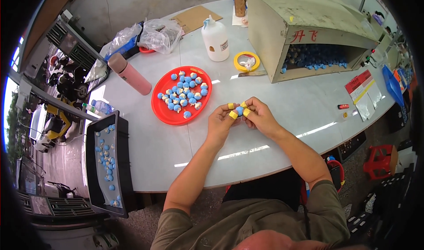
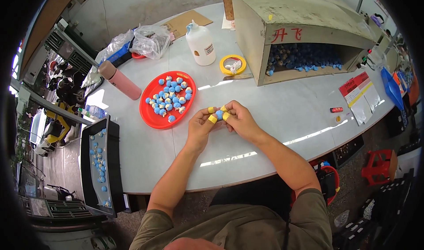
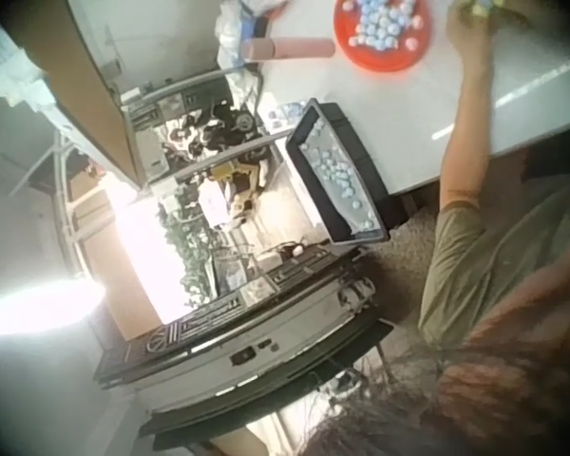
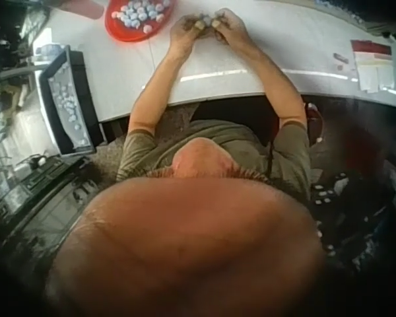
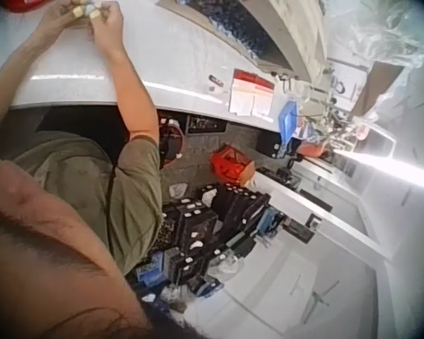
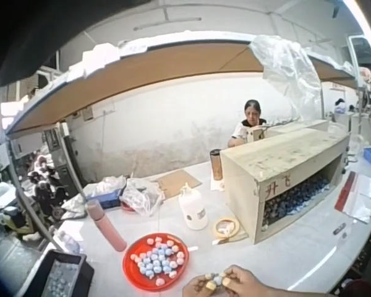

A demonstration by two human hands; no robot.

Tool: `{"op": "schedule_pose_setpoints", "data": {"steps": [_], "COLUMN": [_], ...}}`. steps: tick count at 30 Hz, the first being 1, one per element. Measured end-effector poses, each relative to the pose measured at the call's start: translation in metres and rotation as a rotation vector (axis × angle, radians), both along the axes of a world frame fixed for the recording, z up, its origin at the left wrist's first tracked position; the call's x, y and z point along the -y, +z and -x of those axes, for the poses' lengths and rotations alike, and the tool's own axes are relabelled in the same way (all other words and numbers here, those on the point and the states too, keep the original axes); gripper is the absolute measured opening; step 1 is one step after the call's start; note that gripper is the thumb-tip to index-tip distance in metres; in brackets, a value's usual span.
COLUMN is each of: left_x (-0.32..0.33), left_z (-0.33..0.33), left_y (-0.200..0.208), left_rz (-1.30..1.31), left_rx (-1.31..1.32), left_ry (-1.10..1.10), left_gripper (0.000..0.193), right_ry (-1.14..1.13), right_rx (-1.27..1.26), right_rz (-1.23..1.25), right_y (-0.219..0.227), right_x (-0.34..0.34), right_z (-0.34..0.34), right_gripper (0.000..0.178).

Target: The person assembles small blue and yellow toy components by hand, pressing them together to create assembled parts.

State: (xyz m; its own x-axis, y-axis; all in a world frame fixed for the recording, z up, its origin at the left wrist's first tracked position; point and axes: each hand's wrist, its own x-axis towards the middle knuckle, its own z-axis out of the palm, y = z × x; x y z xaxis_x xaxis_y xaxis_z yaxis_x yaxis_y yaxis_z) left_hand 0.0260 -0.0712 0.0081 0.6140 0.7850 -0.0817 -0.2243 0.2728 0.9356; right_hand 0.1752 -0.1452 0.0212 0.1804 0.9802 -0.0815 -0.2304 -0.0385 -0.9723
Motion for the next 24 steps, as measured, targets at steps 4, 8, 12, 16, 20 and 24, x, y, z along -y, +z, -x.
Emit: {"op": "schedule_pose_setpoints", "data": {"steps": [4,8,12,16,20,24], "left_x": [-0.008,-0.012,-0.013,-0.013,-0.012,-0.014], "left_z": [0.004,0.008,0.009,0.008,0.008,0.007], "left_y": [0.004,0.004,0.002,-0.004,-0.011,-0.018], "left_rz": [-0.092,-0.072,-0.065,-0.051,-0.058,-0.060], "left_rx": [-0.224,-0.221,-0.193,-0.132,-0.088,-0.074], "left_ry": [-0.117,-0.146,-0.182,-0.187,-0.171,-0.155], "left_gripper": [0.027,0.023,0.021,0.019,0.018,0.018], "right_ry": [0.041,0.110,0.136,0.145,0.128,0.110], "right_rx": [0.191,0.268,0.358,0.371,0.375,0.402], "right_rz": [-0.037,-0.013,-0.059,-0.059,-0.090,-0.115], "right_y": [-0.006,0.002,0.005,-0.001,-0.002,-0.007], "right_x": [-0.004,0.000,0.002,0.002,0.003,0.001], "right_z": [-0.009,-0.011,-0.009,-0.010,-0.007,-0.007], "right_gripper": [0.008,0.007,0.011,0.011,0.012,0.014]}}
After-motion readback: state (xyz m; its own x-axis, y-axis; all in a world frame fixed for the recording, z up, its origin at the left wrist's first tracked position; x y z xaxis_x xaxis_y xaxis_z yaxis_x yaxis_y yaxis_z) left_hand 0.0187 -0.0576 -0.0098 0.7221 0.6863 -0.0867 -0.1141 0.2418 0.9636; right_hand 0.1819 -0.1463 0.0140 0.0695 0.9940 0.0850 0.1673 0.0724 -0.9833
